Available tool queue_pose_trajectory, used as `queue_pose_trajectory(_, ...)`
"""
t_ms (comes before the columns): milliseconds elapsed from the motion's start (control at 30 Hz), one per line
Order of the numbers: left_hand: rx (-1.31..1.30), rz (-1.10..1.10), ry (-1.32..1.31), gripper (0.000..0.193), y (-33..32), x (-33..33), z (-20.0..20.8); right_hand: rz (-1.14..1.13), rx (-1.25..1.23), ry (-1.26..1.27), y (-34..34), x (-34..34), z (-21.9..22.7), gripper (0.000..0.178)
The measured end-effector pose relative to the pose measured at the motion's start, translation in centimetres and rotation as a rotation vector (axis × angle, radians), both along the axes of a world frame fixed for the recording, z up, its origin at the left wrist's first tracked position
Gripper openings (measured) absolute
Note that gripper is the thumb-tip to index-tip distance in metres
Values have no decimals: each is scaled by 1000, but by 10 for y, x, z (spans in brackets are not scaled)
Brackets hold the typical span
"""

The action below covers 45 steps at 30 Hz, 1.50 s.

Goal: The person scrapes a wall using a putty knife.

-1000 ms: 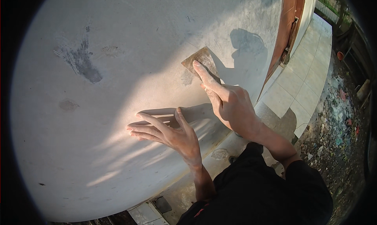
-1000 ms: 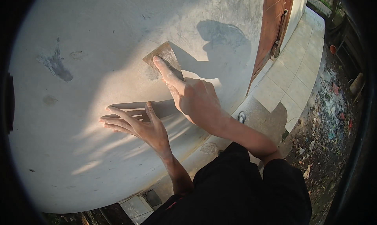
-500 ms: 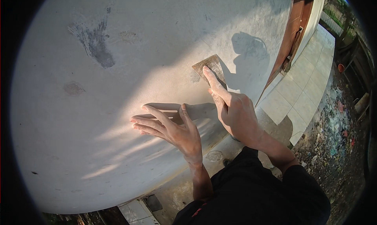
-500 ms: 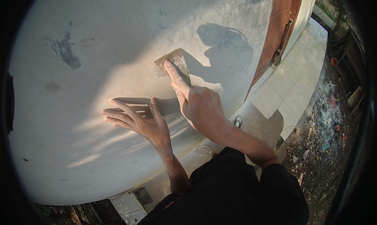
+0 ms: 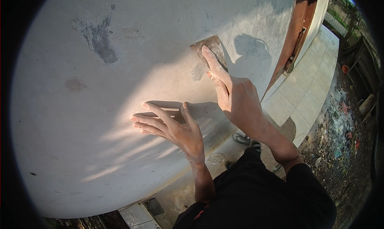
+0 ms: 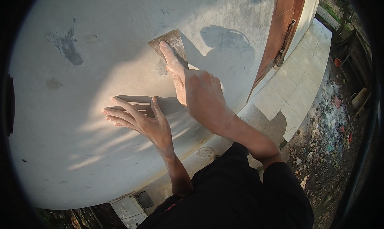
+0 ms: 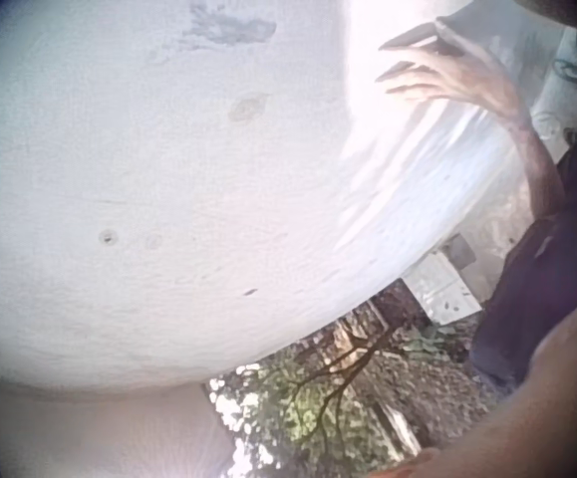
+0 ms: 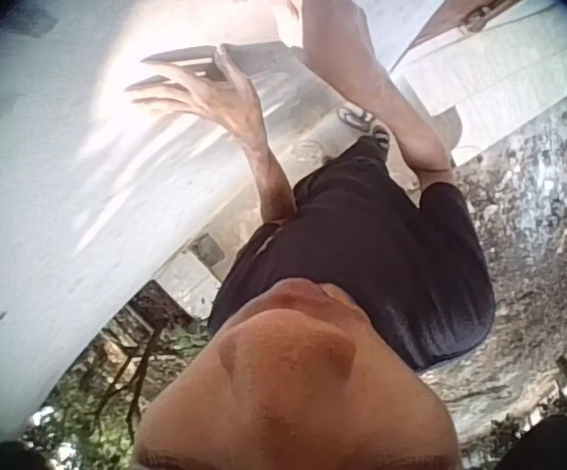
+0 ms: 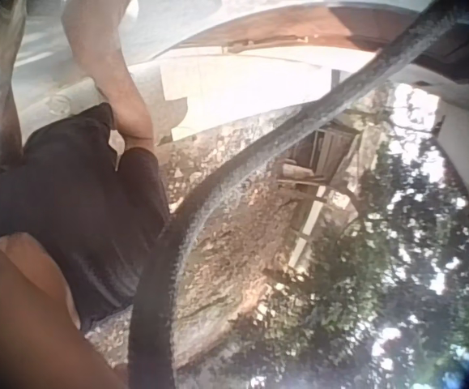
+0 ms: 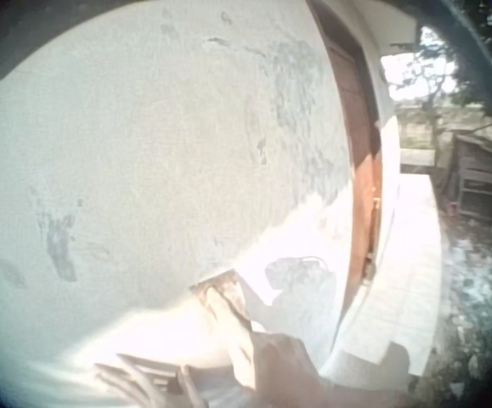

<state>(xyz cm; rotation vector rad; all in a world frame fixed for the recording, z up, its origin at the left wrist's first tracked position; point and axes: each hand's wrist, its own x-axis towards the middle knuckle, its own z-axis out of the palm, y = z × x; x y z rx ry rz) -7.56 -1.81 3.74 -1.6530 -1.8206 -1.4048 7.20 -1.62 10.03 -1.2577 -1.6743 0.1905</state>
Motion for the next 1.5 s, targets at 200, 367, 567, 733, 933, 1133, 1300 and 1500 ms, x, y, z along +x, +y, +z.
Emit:
queue_pose_trajectory(200, -10, -10, -19, 86, 2, 3, -2, -9, -228, -40, -11, -1, 0, 53)
queue_pose_trajectory(367, 7, 10, 6, 87, 0, 1, 2, 10, -168, -10, -14, -7, -7, 54)
queue_pose_trajectory(567, -29, -12, -26, 88, -2, 6, -1, 42, 10, 44, 0, -8, -4, 56)
queue_pose_trajectory(733, -8, -23, -37, 87, -1, 4, -1, -10, -263, -61, -11, -13, -14, 56)
queue_pose_trajectory(933, 0, -5, -38, 86, 1, 6, 4, 28, -185, 37, -5, -13, 8, 55)
queue_pose_trajectory(1133, -32, -23, -59, 87, -2, 6, 0, 2, 127, -28, -5, -23, -38, 60)
queue_pose_trajectory(1300, -10, -33, -59, 87, -4, 5, 6, 21, -37, -23, -3, -19, -3, 59)
queue_pose_trajectory(1500, -7, -29, -57, 86, 0, 4, 0, 1, -29, -90, -7, -24, -43, 57)
